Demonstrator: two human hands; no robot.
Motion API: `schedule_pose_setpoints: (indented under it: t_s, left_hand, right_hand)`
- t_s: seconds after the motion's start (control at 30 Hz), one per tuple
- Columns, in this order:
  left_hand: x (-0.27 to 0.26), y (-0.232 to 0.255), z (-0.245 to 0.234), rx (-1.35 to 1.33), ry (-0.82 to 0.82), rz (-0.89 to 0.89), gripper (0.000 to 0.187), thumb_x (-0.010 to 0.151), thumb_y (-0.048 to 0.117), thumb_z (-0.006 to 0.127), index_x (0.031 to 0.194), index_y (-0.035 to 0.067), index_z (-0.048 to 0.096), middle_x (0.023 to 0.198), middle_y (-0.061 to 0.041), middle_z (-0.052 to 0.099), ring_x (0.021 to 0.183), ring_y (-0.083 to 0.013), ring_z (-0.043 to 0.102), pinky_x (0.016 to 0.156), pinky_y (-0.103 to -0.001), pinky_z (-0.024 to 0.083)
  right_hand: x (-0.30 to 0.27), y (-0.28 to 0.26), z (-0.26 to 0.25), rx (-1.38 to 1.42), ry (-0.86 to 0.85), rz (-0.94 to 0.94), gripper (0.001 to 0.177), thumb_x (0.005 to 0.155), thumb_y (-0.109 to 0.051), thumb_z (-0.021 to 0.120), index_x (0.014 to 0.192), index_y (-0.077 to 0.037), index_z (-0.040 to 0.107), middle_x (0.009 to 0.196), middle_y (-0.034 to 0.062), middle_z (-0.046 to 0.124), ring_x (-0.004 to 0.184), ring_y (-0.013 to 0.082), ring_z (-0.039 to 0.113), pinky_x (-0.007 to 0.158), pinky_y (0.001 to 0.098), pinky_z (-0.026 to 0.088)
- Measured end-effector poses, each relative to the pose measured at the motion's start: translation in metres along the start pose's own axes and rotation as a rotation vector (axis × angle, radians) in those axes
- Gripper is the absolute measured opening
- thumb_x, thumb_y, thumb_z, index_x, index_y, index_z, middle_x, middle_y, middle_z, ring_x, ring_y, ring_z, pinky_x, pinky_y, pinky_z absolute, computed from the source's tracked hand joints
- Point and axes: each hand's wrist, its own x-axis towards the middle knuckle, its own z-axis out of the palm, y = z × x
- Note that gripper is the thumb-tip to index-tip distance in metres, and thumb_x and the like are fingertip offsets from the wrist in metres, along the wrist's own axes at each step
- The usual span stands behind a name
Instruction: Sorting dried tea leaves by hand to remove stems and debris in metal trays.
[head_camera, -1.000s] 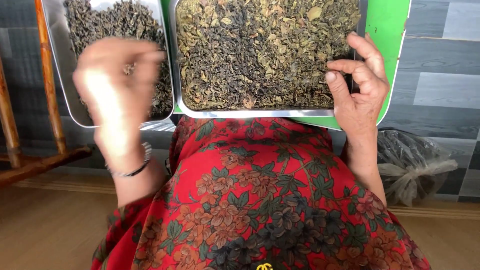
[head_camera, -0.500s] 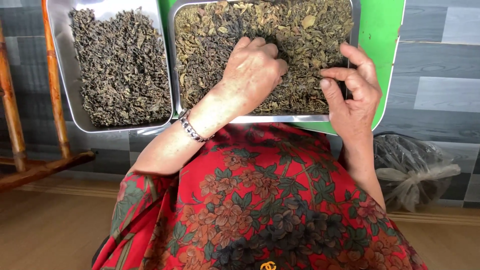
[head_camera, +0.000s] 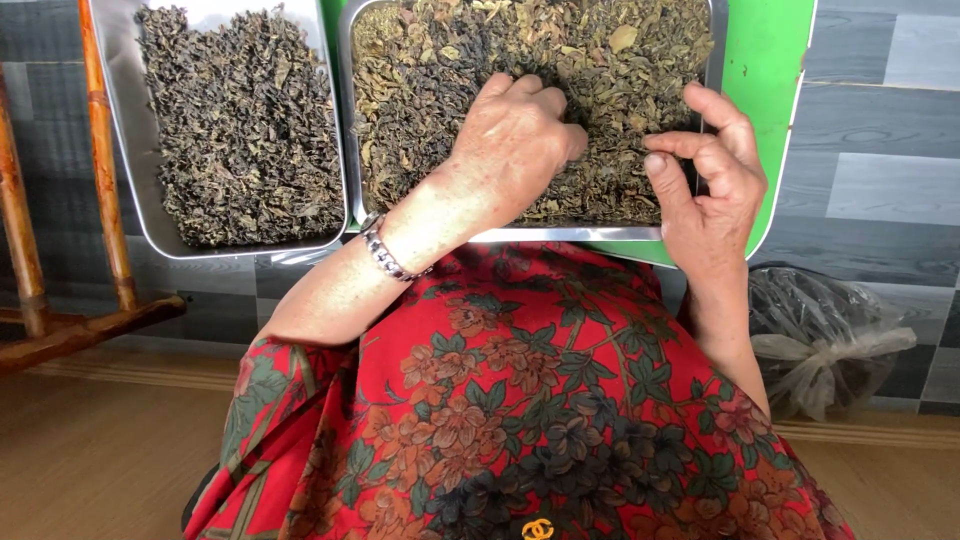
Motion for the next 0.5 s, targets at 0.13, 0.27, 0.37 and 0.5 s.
schedule_pose_setpoints:
  t_s: [0.13, 0.27, 0.37, 0.5]
  left_hand:
    - [0.007, 0.003, 0.003, 0.097, 0.064, 0.015, 0.008, 0.071, 0.033, 0.073, 0.071, 0.025, 0.073, 0.076, -0.001, 0.06, 0.082, -0.0316, 0.06, 0.071, -0.046, 0.043]
    - [0.013, 0.006, 0.013, 0.136, 0.026, 0.019, 0.006, 0.074, 0.027, 0.072, 0.07, 0.027, 0.076, 0.073, 0.001, 0.065, 0.081, -0.0304, 0.064, 0.07, -0.047, 0.045]
    - [0.023, 0.009, 0.015, 0.152, -0.093, -0.018, 0.007, 0.075, 0.026, 0.072, 0.072, 0.027, 0.078, 0.078, 0.001, 0.071, 0.085, -0.031, 0.067, 0.073, -0.048, 0.048]
    - [0.03, 0.011, 0.015, 0.045, -0.274, -0.067, 0.014, 0.083, 0.024, 0.068, 0.086, 0.027, 0.082, 0.09, -0.002, 0.076, 0.096, -0.0329, 0.067, 0.082, -0.051, 0.051]
  right_hand:
    - [0.0, 0.0, 0.0, 0.027, 0.002, -0.052, 0.016, 0.111, -0.004, 0.066, 0.115, 0.01, 0.072, 0.145, 0.0275, 0.053, 0.136, 0.0399, 0.055, 0.111, 0.0507, 0.051]
    - [-0.002, -0.007, 0.0, -0.039, -0.014, -0.028, 0.012, 0.111, 0.001, 0.065, 0.117, 0.009, 0.073, 0.144, 0.0324, 0.056, 0.135, 0.0417, 0.056, 0.114, 0.0503, 0.044]
    - [-0.002, -0.01, 0.0, -0.048, -0.026, -0.027, 0.012, 0.112, 0.004, 0.065, 0.119, 0.011, 0.072, 0.146, 0.0336, 0.056, 0.137, 0.0432, 0.056, 0.116, 0.0504, 0.043]
    - [-0.007, -0.004, 0.001, -0.068, -0.032, -0.049, 0.013, 0.116, 0.007, 0.066, 0.124, 0.014, 0.072, 0.149, 0.0373, 0.056, 0.138, 0.0472, 0.057, 0.118, 0.0528, 0.043]
